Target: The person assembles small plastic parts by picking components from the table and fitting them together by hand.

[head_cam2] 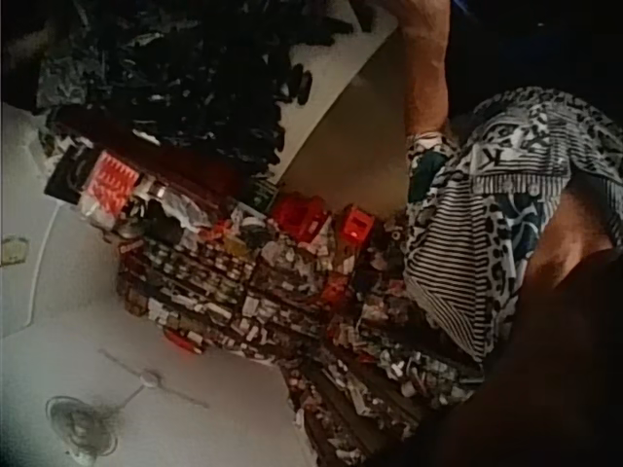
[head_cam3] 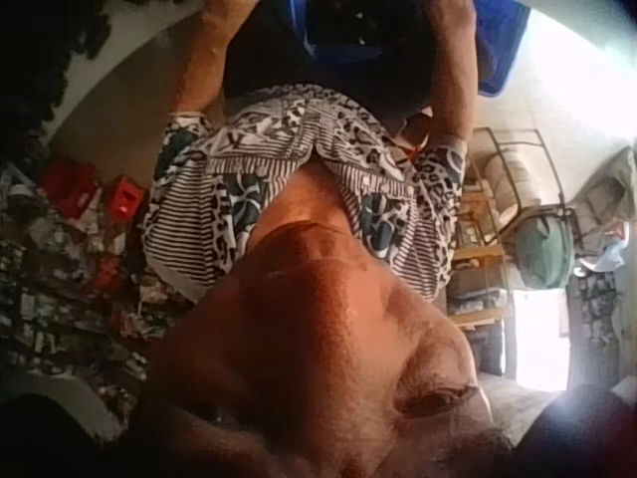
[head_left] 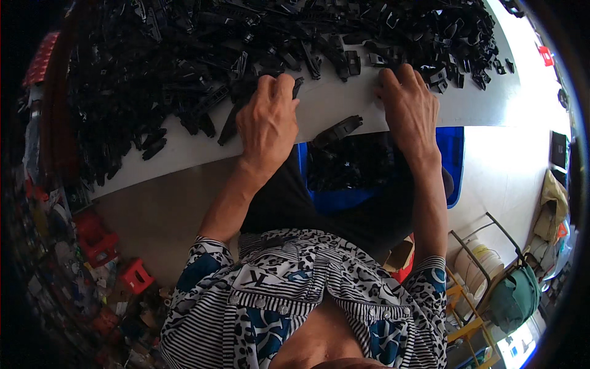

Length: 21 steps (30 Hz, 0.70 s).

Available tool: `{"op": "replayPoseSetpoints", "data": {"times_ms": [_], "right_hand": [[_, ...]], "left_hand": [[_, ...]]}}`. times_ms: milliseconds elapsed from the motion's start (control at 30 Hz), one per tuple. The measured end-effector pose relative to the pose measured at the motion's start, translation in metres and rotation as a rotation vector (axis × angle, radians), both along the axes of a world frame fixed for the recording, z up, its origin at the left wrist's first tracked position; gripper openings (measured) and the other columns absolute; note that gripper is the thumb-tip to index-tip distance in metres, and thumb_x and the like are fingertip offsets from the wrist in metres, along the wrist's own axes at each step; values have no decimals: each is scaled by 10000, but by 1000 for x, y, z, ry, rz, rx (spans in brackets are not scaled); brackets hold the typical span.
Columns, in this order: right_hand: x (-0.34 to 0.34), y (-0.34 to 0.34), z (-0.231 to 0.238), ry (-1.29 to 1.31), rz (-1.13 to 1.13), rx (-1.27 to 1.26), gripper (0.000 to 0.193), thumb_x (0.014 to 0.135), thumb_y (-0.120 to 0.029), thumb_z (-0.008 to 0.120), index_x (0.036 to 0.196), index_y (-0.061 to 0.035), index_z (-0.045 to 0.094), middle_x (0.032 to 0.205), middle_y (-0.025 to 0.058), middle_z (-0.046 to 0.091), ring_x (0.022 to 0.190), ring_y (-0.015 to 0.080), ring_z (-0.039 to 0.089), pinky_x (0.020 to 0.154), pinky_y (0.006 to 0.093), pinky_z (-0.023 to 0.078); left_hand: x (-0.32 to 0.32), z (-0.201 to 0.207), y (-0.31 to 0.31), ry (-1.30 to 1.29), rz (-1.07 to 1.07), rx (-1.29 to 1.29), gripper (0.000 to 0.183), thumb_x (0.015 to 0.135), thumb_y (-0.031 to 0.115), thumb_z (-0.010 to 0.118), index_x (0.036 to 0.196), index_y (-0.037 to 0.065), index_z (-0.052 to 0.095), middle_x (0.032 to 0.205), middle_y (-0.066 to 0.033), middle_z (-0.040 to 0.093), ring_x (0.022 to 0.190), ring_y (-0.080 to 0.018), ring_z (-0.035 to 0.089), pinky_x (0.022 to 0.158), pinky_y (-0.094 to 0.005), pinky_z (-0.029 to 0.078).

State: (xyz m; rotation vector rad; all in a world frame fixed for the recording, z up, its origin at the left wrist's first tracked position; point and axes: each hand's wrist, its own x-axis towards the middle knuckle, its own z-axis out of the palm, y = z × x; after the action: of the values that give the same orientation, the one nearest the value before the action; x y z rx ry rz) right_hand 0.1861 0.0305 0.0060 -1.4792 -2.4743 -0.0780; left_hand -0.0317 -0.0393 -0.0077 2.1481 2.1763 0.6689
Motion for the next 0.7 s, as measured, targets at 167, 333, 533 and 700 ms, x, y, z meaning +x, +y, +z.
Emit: {"op": "replayPoseSetpoints", "data": {"times_ms": [167,333,533,700], "right_hand": [[-8,5,3,64,11,-37,238,781,-7,647,1012,-57,628,947,109,574,890,287,638,633,407,535],[-14,-4,3,383,88,-144,295,773,33,623,1061,-33,631,925,95,564,837,269,636,657,374,529],[-18,-16,-10,991,213,-500,251,781,11,725,1023,-11,662,910,86,602,785,194,614,684,311,506],[-8,-9,-12,734,186,-396,261,771,9,744,1015,-7,652,922,98,628,817,215,629,705,327,516]], "left_hand": [[-5,5,7,-303,-166,128,460,819,-28,717,1243,81,575,1006,-83,586,727,-177,641,597,-326,507],[4,17,7,-868,-207,-99,447,793,-103,698,1199,73,633,900,-63,557,697,-151,634,605,-288,523],[11,-3,7,-823,-205,-79,290,740,-16,791,1005,41,690,862,-41,558,693,-150,596,583,-299,479],[6,-11,4,-361,-203,136,318,629,4,834,914,29,696,857,-51,566,817,-239,578,693,-362,498]]}}
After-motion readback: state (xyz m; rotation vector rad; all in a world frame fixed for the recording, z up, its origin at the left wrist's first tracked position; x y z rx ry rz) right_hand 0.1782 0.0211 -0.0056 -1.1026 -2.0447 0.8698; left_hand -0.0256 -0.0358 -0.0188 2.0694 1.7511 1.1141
